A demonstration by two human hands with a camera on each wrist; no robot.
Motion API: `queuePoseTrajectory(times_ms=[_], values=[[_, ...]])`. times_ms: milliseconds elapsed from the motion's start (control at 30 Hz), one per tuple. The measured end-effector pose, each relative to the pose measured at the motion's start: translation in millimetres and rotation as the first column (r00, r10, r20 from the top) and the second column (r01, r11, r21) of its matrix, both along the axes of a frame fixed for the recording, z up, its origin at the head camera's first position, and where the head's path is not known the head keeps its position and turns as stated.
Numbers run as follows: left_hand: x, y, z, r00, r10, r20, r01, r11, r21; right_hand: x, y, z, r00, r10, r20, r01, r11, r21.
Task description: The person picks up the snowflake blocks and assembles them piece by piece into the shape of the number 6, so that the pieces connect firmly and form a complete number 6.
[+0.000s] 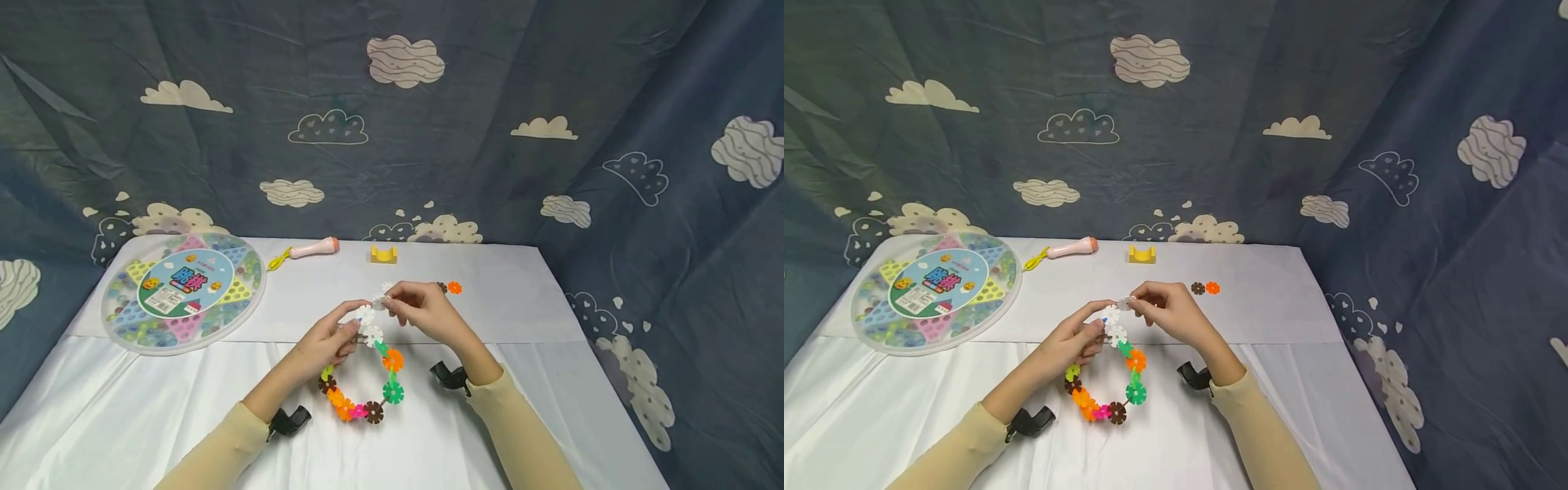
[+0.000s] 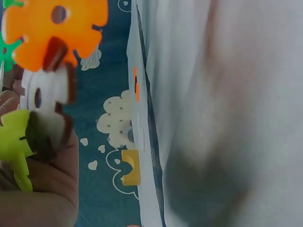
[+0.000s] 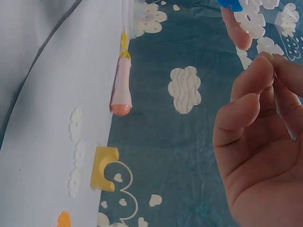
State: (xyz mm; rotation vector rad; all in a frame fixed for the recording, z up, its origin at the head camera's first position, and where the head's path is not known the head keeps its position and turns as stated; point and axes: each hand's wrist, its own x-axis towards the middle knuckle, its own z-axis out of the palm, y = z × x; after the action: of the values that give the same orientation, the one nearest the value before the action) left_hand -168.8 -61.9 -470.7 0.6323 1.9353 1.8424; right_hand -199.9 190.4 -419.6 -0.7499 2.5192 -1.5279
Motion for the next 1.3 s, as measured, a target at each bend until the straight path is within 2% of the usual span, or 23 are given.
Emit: queuePoseTrajectory(times_ms=[167, 333, 467, 633, 800, 900, 967, 1067, 1100, 1167, 1233, 1300], values=[[-0.4, 0.0, -0.8, 1.0, -0.012, 0.023, 0.012, 1.0, 0.02, 0.0, 0.4, 0.4, 0.997, 0.003, -0.071, -0.001, 1.0, 0.025], [-0.1, 0.0, -0.2, 0.999, -0.029, 0.029, 0.028, 0.999, 0.022, 1.3, -0.6, 2.7, 0.985, 0.034, -0.171, -0.022, 0.997, 0.072], [0.3, 0.4, 0.5, 0.999, -0.038, 0.022, 0.038, 0.999, 0.02, 1.1, -2.3, 1.2, 0.977, 0.055, -0.207, -0.043, 0.997, 0.059], [1.2, 1.4, 0.6, 0.998, -0.049, 0.044, 0.047, 0.998, 0.05, 0.8, -4.8, -4.2, 0.979, 0.065, -0.192, -0.061, 0.998, 0.023], [1.7, 2.0, 0.2, 0.997, -0.071, 0.041, 0.068, 0.996, 0.059, 0.0, -6.6, -5.8, 0.982, 0.06, -0.177, -0.055, 0.998, 0.033], [-0.2, 1.9, -1.2, 0.994, -0.1, 0.034, 0.098, 0.993, 0.058, -3.6, -3.8, -6.5, 0.992, 0.043, -0.114, -0.041, 0.999, 0.018], [-1.5, 1.0, -2.9, 0.994, -0.097, 0.043, 0.094, 0.994, 0.064, -7.7, 0.9, -7.8, 0.998, 0.003, -0.058, -0.003, 1.0, -0.005], [-3.3, -1.4, -4.2, 0.997, -0.044, 0.066, 0.04, 0.998, 0.058, -18.7, 11.7, -13.8, 0.994, -0.114, 0.002, 0.114, 0.993, -0.007], [-4.3, -2.6, -4.7, 0.997, -0.021, 0.069, 0.018, 0.999, 0.051, -23.5, 15.3, -16.7, 0.987, -0.159, 0.013, 0.159, 0.987, 0.019], [-5.9, -5.4, -4.6, 0.997, 0.02, 0.069, -0.021, 1.0, 0.023, -34.4, 19.2, -23.8, 0.972, -0.234, 0.014, 0.23, 0.964, 0.132], [-8.1, -7.4, -4.2, 0.997, 0.048, 0.057, -0.047, 0.999, -0.013, -45.5, 18.3, -32.0, 0.969, -0.249, 0.002, 0.238, 0.927, 0.29], [-9.7, -8.5, -3.3, 0.996, 0.067, 0.056, -0.065, 0.997, -0.041, -54.9, 11.6, -37.6, 0.977, -0.211, -0.02, 0.197, 0.869, 0.454]])
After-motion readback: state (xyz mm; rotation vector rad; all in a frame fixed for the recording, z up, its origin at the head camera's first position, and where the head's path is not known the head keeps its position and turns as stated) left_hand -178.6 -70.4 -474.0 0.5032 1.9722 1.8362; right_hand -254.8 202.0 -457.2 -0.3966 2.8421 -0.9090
